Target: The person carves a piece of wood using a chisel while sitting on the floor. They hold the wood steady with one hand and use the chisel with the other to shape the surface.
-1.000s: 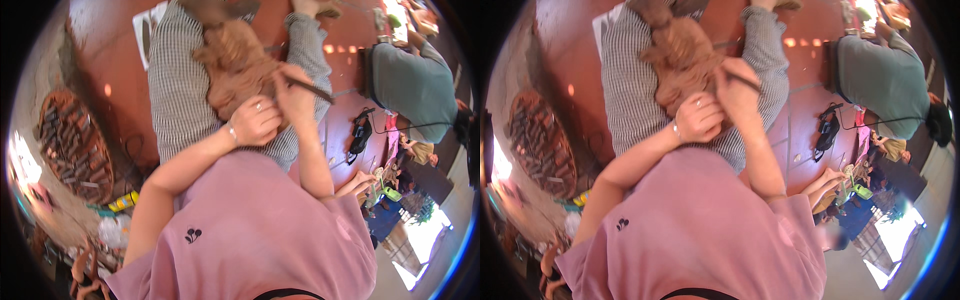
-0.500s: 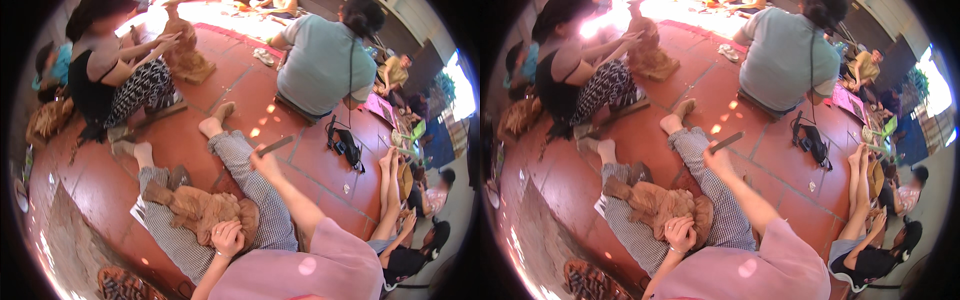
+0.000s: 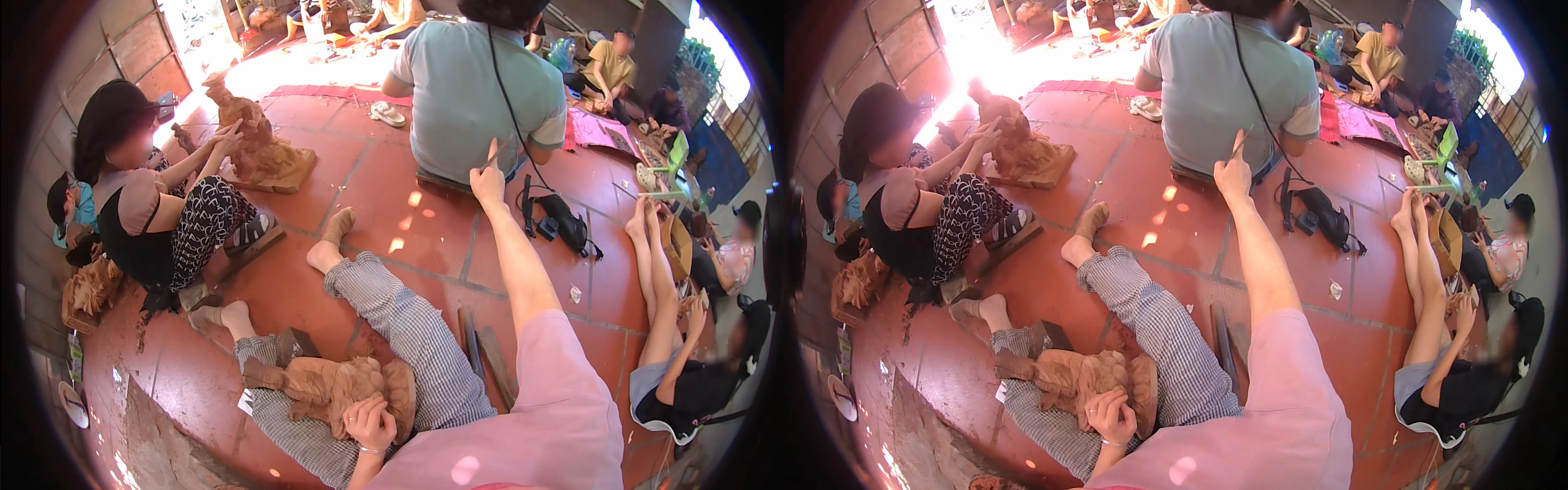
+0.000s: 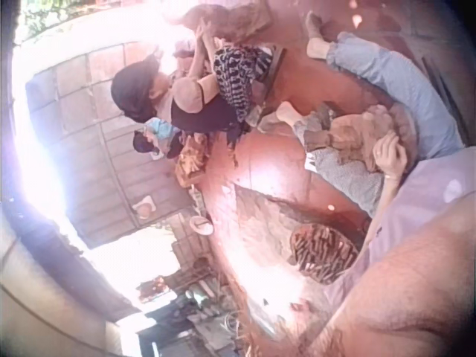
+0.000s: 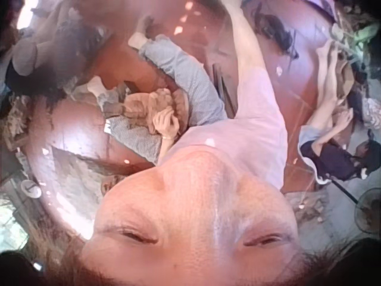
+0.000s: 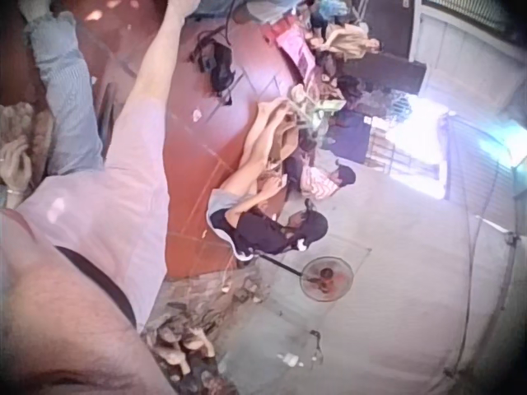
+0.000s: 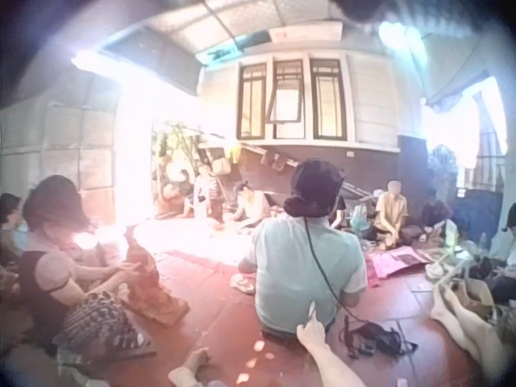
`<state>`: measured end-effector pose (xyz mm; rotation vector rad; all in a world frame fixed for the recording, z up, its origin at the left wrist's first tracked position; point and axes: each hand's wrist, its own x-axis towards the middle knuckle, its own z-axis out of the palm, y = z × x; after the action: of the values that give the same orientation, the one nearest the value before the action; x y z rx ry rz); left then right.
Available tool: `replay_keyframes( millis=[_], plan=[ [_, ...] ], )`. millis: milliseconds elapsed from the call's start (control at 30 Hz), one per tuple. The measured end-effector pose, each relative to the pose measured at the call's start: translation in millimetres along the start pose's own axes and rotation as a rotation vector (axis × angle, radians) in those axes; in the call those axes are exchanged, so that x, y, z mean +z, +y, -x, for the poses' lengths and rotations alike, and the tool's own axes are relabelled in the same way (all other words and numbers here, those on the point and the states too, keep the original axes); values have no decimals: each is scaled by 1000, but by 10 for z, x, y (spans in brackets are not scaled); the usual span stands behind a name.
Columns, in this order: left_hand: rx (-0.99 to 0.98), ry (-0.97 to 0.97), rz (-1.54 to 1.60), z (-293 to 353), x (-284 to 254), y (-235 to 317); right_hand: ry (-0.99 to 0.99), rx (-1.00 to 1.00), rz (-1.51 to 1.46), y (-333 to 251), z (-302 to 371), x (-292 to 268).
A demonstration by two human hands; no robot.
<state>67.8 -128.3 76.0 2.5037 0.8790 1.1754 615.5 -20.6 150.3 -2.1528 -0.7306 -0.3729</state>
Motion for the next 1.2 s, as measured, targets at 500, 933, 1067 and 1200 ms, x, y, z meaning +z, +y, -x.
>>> replay_keyframes(
  millis=[500, 933, 1067, 1200],
  plan=[
    [9, -44, -55, -22, -27, 58, -337, -70, -629, -456, 1916, 454],
    [18, -50, -66, -23, -8, 85, -498, -146, -562, -792, 2824, 342],
    [17, -48, -72, -12, 32, 74, -495, -113, -551, -827, 2786, 319],
    [21, -37, -84, -5, 33, 56, -475, -94, -549, -847, 2812, 357]
  ],
)
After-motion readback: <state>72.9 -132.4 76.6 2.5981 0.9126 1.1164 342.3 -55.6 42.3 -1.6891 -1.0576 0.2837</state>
